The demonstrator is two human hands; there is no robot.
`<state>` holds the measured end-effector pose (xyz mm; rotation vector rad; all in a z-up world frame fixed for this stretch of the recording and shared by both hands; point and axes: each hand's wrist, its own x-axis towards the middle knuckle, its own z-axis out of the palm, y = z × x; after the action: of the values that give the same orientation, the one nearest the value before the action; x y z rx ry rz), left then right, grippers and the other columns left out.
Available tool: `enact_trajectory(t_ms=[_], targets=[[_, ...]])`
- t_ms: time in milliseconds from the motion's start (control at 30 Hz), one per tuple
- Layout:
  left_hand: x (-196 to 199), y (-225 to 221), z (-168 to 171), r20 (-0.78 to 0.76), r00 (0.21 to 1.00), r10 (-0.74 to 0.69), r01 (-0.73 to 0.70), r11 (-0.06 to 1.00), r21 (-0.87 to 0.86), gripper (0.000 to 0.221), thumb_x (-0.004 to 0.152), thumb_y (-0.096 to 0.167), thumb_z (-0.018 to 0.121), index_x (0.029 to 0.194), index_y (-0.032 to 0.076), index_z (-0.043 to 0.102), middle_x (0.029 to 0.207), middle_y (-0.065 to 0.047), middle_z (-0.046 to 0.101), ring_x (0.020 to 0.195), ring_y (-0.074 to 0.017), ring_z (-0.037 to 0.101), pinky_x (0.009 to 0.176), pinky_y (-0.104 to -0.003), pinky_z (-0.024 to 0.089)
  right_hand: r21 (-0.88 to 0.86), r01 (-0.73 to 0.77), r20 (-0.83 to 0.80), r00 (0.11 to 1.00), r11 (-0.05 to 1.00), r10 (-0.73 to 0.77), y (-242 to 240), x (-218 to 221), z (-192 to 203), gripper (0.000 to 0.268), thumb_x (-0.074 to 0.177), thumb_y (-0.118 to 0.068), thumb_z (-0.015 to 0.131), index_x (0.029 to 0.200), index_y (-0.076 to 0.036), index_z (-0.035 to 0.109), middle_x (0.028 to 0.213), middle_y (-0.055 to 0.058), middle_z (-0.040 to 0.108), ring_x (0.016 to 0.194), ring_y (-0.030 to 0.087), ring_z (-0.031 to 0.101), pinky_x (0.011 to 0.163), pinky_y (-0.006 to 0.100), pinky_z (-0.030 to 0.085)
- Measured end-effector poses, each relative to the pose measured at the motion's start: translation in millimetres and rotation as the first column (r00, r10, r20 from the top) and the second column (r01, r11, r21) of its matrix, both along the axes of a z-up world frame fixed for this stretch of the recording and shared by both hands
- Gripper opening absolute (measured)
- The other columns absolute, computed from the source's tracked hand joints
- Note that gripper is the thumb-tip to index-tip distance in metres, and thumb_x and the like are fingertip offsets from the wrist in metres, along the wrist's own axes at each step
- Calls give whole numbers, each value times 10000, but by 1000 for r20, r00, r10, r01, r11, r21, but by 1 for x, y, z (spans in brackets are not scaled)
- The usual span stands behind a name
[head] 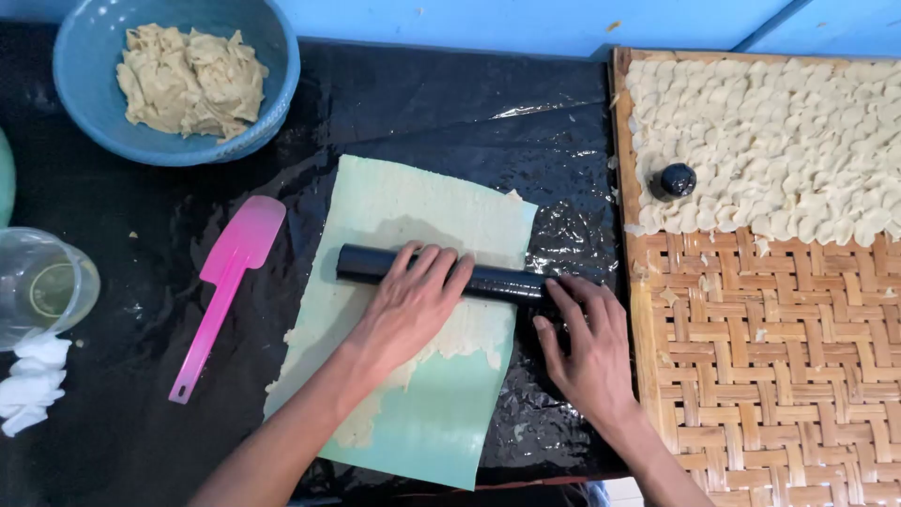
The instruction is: Rolling out dough and cutting it into small circles for production.
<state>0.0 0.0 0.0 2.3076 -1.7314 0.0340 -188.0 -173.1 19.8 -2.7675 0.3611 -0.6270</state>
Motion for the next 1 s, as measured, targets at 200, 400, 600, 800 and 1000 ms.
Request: enact_trajectory(t_ms=[200,400,600,800,1000], targets=[[-18,18,-1,4,1000,15,-15,1000,-16,523,917,99,570,1428,-8,533,1327,-143,593,1305,-272,511,1208,-535,295,-12,-46,-57,997,999,46,9,-13,-23,499,938,-173,681,1408,-38,585,1420,175,585,1352,338,533,1189,507,385],[-22,-12,-3,-60,977,202,-207,974,-89,777,1002,498,456,1526,-73,400,1647,-202,312,1556,-308,211,1229,-632,89,-125,-27,-187,982,992,3,-4,14,-30,624,1037,-298,494,1526,78,396,1590,250,423,1495,381,387,1222,549,267],[36,-73,-5,-5,972,236,-235,967,-95,749,1075,540,286,1563,-26,327,1686,-171,243,1586,-330,155,1249,-630,30,-126,-10,-218,976,992,-18,-51,69,-21,587,1100,-323,409,1560,41,388,1626,248,393,1530,407,333,1233,534,255],[6,-49,-5,-19,975,223,-224,971,-78,794,1062,548,341,1559,-69,304,1670,-198,253,1572,-304,180,1255,-600,43,-224,-1,-208,977,975,-47,-23,41,-21,702,1040,-358,449,1543,113,319,1614,291,331,1528,414,293,1230,555,226],[-26,-12,-12,-52,979,197,-201,976,-87,793,1032,513,417,1566,-69,352,1677,-190,299,1589,-288,193,1276,-571,61,-152,-50,-238,971,987,12,-5,8,-33,727,1021,-377,467,1526,119,301,1611,300,334,1514,402,305,1222,551,231]])
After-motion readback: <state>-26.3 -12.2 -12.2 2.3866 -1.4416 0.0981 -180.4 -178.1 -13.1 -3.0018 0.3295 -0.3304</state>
